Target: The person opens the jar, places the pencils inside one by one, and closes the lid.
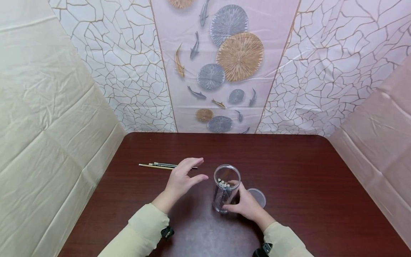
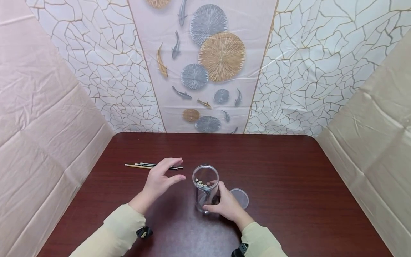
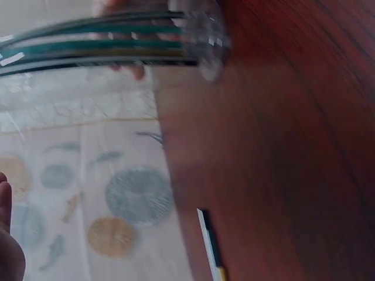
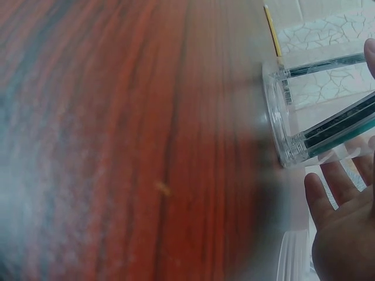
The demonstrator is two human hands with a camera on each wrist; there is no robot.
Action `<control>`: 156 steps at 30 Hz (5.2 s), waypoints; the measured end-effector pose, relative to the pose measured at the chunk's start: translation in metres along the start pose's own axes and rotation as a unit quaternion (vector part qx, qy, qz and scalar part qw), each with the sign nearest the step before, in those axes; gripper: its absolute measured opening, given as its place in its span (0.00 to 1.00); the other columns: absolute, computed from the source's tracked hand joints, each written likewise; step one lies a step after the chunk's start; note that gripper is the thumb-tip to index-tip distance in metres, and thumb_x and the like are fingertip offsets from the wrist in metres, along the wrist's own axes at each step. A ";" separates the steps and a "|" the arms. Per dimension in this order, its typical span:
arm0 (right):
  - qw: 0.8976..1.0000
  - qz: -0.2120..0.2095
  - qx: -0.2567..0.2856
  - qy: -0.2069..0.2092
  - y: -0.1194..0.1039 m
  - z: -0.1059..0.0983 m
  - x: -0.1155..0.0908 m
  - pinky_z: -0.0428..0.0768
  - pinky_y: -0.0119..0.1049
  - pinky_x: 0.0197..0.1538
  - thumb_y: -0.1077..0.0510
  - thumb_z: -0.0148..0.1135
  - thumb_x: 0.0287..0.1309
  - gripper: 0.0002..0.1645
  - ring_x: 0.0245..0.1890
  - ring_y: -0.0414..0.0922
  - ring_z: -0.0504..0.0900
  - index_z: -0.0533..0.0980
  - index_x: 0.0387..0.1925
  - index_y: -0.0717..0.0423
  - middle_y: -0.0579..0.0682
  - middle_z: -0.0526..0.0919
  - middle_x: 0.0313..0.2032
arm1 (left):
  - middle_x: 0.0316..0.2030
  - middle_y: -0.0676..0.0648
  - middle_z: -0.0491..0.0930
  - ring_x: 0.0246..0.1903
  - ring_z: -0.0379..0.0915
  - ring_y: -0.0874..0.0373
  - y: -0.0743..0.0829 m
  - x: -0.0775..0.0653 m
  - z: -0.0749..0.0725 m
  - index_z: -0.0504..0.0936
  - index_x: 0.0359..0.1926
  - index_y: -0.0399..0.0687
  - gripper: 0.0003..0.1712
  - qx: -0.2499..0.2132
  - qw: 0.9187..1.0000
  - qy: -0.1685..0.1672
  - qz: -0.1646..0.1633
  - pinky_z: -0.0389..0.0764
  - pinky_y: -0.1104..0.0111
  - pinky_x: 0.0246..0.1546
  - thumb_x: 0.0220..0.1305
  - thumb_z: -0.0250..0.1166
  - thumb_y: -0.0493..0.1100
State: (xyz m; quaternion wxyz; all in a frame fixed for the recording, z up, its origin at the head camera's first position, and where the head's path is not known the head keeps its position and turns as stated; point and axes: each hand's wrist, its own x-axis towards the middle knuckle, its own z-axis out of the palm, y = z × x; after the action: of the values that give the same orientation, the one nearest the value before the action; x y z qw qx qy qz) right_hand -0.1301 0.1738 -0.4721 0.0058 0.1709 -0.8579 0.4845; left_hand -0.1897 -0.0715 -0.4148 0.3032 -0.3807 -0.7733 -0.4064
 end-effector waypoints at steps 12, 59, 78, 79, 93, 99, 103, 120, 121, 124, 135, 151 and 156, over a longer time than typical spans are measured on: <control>1.000 0.012 -0.005 0.000 0.030 0.006 0.002 0.72 0.40 0.49 0.47 0.77 0.39 0.48 0.41 0.38 0.78 0.62 0.60 0.53 0.43 0.81 0.41 | 0.43 0.49 0.81 0.45 0.75 0.54 -0.044 -0.026 0.000 0.81 0.50 0.44 0.31 0.076 0.986 -0.056 -0.137 0.76 0.62 0.44 0.42 0.76 0.47; 1.000 -0.006 -0.017 0.000 0.035 0.006 0.004 0.74 0.37 0.47 0.48 0.78 0.37 0.46 0.43 0.38 0.78 0.62 0.56 0.51 0.44 0.78 0.50 | 0.53 0.42 0.74 0.54 0.66 0.43 -0.127 -0.062 -0.014 0.79 0.55 0.45 0.28 0.162 0.945 -0.222 -0.176 0.66 0.51 0.55 0.52 0.71 0.47; 1.000 -0.005 -0.009 -0.001 0.036 0.005 0.003 0.74 0.42 0.48 0.52 0.79 0.35 0.47 0.43 0.39 0.78 0.62 0.57 0.51 0.45 0.79 0.50 | 0.49 0.48 0.75 0.50 0.67 0.45 -0.133 -0.064 -0.008 0.81 0.53 0.51 0.21 0.207 0.921 -0.287 -0.161 0.66 0.48 0.50 0.57 0.67 0.49; 1.000 -0.005 -0.007 0.000 0.036 0.005 0.003 0.74 0.43 0.48 0.52 0.79 0.35 0.48 0.43 0.40 0.78 0.62 0.57 0.52 0.46 0.79 0.50 | 0.48 0.49 0.75 0.48 0.67 0.46 -0.133 -0.064 -0.008 0.82 0.51 0.51 0.20 0.204 0.923 -0.286 -0.158 0.67 0.49 0.48 0.57 0.67 0.48; 1.000 -0.010 -0.025 0.004 0.036 0.004 0.002 0.73 0.39 0.48 0.46 0.78 0.36 0.45 0.44 0.38 0.77 0.63 0.55 0.51 0.43 0.79 0.50 | 0.33 0.53 0.76 0.38 0.70 0.53 -0.127 -0.064 -0.004 0.85 0.36 0.52 0.06 0.201 0.926 -0.285 -0.146 0.69 0.56 0.39 0.55 0.69 0.44; 1.000 -0.011 -0.021 0.008 0.036 0.004 0.003 0.73 0.39 0.48 0.47 0.78 0.35 0.45 0.43 0.38 0.77 0.63 0.54 0.50 0.43 0.79 0.49 | 0.29 0.55 0.72 0.35 0.69 0.55 -0.118 -0.060 -0.005 0.78 0.29 0.51 0.07 0.174 0.924 -0.303 -0.154 0.69 0.58 0.39 0.53 0.71 0.42; 1.000 -0.013 -0.022 0.008 0.035 0.005 0.003 0.73 0.41 0.48 0.48 0.78 0.35 0.46 0.43 0.38 0.77 0.63 0.55 0.53 0.44 0.79 0.50 | 0.29 0.56 0.72 0.34 0.68 0.57 -0.112 -0.058 -0.007 0.78 0.29 0.51 0.07 0.162 0.927 -0.299 -0.159 0.69 0.59 0.38 0.53 0.70 0.41; 1.000 0.002 -0.023 0.001 0.034 0.005 0.001 0.73 0.38 0.45 0.46 0.77 0.37 0.47 0.38 0.38 0.78 0.62 0.57 0.54 0.38 0.80 0.35 | 0.35 0.51 0.75 0.37 0.71 0.58 -0.067 -0.014 -0.025 0.80 0.36 0.46 0.04 0.055 0.968 -0.061 -0.238 0.75 0.62 0.38 0.60 0.66 0.39; 1.000 0.001 -0.023 0.002 0.035 0.005 0.001 0.73 0.38 0.45 0.46 0.77 0.37 0.47 0.38 0.38 0.78 0.62 0.56 0.54 0.39 0.80 0.35 | 0.35 0.51 0.74 0.37 0.71 0.58 -0.065 -0.012 -0.025 0.80 0.36 0.46 0.04 0.049 0.969 -0.049 -0.238 0.75 0.62 0.38 0.60 0.66 0.39; 1.000 -0.002 -0.024 0.004 0.035 0.005 0.001 0.73 0.37 0.45 0.46 0.78 0.37 0.47 0.38 0.38 0.78 0.63 0.56 0.55 0.40 0.80 0.37 | 0.34 0.51 0.75 0.35 0.72 0.59 -0.058 -0.006 -0.025 0.80 0.36 0.45 0.05 0.035 0.972 -0.019 -0.230 0.74 0.62 0.36 0.59 0.66 0.39; 1.000 -0.006 -0.023 0.009 0.036 0.006 0.001 0.74 0.37 0.44 0.48 0.78 0.36 0.47 0.37 0.37 0.78 0.63 0.56 0.54 0.38 0.80 0.34 | 0.33 0.53 0.77 0.34 0.72 0.61 -0.034 0.015 -0.024 0.81 0.34 0.46 0.05 -0.008 0.981 0.041 -0.190 0.70 0.72 0.33 0.55 0.69 0.37; 1.000 0.002 -0.027 0.011 0.035 0.006 0.000 0.73 0.37 0.45 0.48 0.78 0.36 0.47 0.38 0.38 0.78 0.63 0.56 0.55 0.39 0.80 0.36 | 0.33 0.47 0.79 0.37 0.72 0.61 0.011 0.042 -0.031 0.82 0.34 0.36 0.07 -0.101 0.969 0.115 -0.194 0.72 0.72 0.40 0.53 0.69 0.33; 1.000 0.005 -0.027 0.009 0.035 0.006 -0.001 0.73 0.37 0.45 0.48 0.78 0.36 0.47 0.38 0.38 0.78 0.63 0.56 0.54 0.37 0.79 0.32 | 0.32 0.47 0.81 0.32 0.72 0.65 0.023 0.046 -0.032 0.78 0.34 0.32 0.07 -0.174 0.953 0.145 -0.200 0.73 0.76 0.34 0.54 0.67 0.30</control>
State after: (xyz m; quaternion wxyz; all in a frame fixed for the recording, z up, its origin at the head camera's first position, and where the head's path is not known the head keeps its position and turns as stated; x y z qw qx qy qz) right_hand -0.1388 0.1861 -0.5045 0.0155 0.1615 -0.8713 0.4631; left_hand -0.1902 -0.0742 -0.3544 0.2540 -0.2020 -0.6986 -0.6377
